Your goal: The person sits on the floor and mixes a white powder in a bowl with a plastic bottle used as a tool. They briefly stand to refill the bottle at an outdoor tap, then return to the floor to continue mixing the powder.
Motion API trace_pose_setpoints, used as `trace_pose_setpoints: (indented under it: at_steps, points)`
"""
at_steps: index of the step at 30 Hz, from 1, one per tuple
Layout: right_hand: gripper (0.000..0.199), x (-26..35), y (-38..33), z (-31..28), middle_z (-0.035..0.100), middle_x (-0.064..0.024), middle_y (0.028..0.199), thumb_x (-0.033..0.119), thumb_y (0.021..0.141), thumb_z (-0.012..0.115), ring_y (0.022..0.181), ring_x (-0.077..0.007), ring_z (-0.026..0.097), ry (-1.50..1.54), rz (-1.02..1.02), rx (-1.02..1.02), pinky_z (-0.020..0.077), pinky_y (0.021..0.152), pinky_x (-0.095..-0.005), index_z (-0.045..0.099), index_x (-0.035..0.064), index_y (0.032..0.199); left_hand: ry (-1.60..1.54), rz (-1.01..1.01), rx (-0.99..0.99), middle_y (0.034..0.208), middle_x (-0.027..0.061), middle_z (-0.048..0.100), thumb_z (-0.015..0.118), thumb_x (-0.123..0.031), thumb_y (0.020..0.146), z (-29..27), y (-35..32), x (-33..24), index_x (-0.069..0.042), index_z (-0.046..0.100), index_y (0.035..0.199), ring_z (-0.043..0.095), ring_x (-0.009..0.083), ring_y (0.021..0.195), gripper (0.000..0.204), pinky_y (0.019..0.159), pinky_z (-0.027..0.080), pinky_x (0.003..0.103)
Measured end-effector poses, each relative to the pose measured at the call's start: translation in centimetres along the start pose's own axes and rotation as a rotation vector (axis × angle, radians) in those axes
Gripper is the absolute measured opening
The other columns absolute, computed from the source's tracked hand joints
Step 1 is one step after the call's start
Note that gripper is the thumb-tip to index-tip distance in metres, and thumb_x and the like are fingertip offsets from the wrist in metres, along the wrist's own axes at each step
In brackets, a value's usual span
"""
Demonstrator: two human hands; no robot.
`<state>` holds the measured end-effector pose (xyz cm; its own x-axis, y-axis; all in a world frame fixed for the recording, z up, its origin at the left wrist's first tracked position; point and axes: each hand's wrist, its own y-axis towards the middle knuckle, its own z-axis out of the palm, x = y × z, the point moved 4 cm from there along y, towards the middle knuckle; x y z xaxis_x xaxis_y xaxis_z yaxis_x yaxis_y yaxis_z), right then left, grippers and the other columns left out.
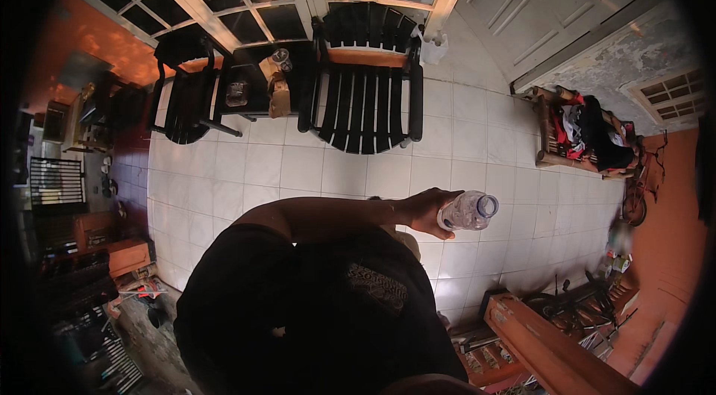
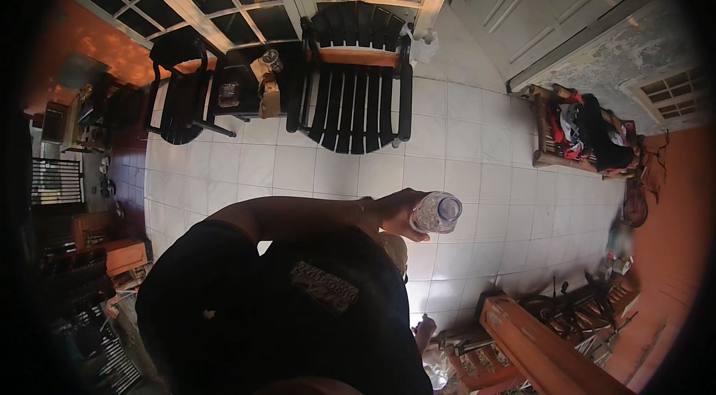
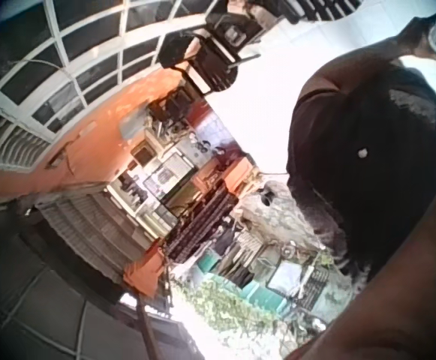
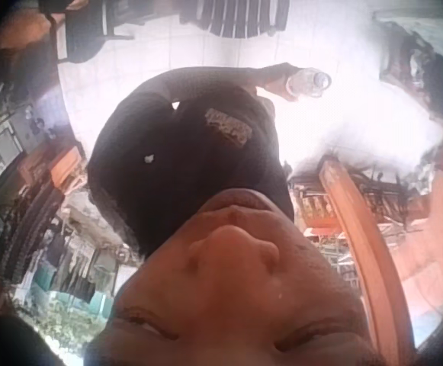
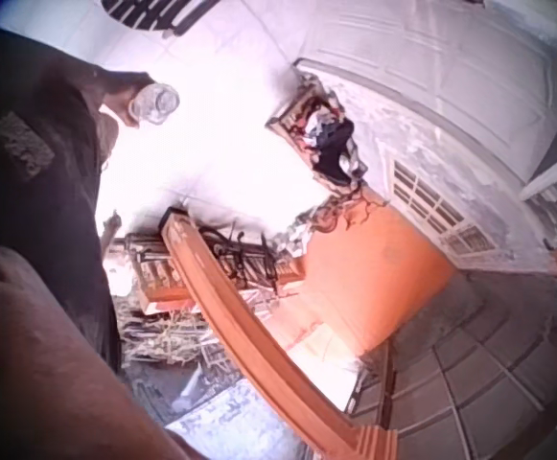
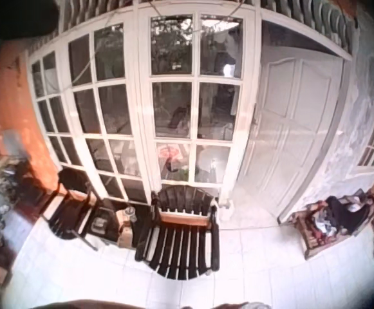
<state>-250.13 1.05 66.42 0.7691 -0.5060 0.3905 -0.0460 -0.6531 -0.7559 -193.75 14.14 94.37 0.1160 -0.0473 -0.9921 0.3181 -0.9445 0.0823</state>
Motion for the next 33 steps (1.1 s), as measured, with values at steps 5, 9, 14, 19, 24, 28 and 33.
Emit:
trace_pose_setpoints:
  at_steps: [5,9,14,19,24,28,33]
  points:
    - [0.033,8.3,1.1,6.0,0.051,-0.0049,0.058,0.026,0.103,0.065,0.043,-0.0179,0.047,-0.23,0.13,0.327,0.0432,0.04,-0.04,0.061,0.0003,0.083,-0.044,0.094,-0.149,0.118,0.0136,0.075,0.094,-0.019,0.076,-5.4,17.6,1.4,-0.004,0.06,0.135,0.072,0.0282,0.11,0.07,0.1,0.056,0.04]
    - [0.032,21.1,9.7,6.2,0.051,-0.005,0.058,0.026,0.103,0.065,0.042,-0.0179,0.047,-0.335,0.084,0.462,0.0432,0.038,-0.0401,0.061,0.0006,0.083,0.036,0.042,-0.307,0.107,0.0109,0.076,0.095,-0.024,0.075,-10.5,29.9,4.0,-0.004,0.067,0.121,0.073,0.0235,0.099,0.057,0.09,0.058,0.039]
    - [0.032,43.3,31.1,-1.4,0.052,-0.005,0.058,0.025,0.103,0.065,0.041,-0.018,0.047,-0.429,0.069,0.355,0.0433,0.037,-0.0401,0.06,0.0009,0.083,0.026,-0.151,-0.523,0.116,0.0097,0.072,0.095,-0.026,0.077,-14.7,41.2,7.8,-0.007,0.066,0.122,0.07,0.0245,0.108,0.056,0.098,0.056,0.039]
    - [0.031,84.8,53.1,-11.5,0.053,-0.0043,0.065,0.03,0.103,0.069,0.046,-0.0187,0.048,-0.244,-0.481,-0.17,0.0469,0.034,-0.0339,0.064,0.0043,0.087,0.063,-0.184,-0.641,0.122,0.0097,0.071,0.096,-0.028,0.077,-21.9,52.1,8.7,-0.005,0.062,0.129,0.068,0.0235,0.117,0.065,0.107,0.053,0.039]
    - [0.022,120.3,57.2,-15.5,0.073,-0.0202,0.099,0.019,0.102,0.061,0.093,-0.0381,0.071,-0.568,-1.387,-0.52,0.0575,0.083,-0.0464,0.073,0.0006,0.102,0.151,-0.148,-0.697,0.118,0.0091,0.075,0.097,-0.032,0.077,-31.7,65.2,14.5,-0.002,0.066,0.125,0.072,0.0215,0.113,0.064,0.103,0.057,0.035]
    - [0.027,129.4,51.4,4.7,0.074,-0.0231,0.098,0.023,0.1,0.066,0.089,-0.0413,0.069,-0.372,-1.149,-0.153,0.0534,0.081,-0.0465,0.073,-0.0033,0.102,0.27,-0.144,-0.762,0.125,0.0085,0.07,0.099,-0.029,0.076,-40.4,70.4,14.5,-0.006,0.062,0.131,0.07,0.02,0.114,0.07,0.102,0.057,0.034]
    - [0.018,129.9,49.9,18.9,0.067,-0.0064,0.069,0.023,0.088,0.082,0.062,-0.0145,0.061,-0.624,-0.996,0.183,0.0481,0.061,-0.0359,0.078,0.0067,0.096,0.078,-0.152,-0.778,0.131,0.0078,0.065,0.098,-0.029,0.077,-53.1,80.7,14.5,-0.008,0.06,0.132,0.066,0.0214,0.117,0.07,0.101,0.055,0.038]
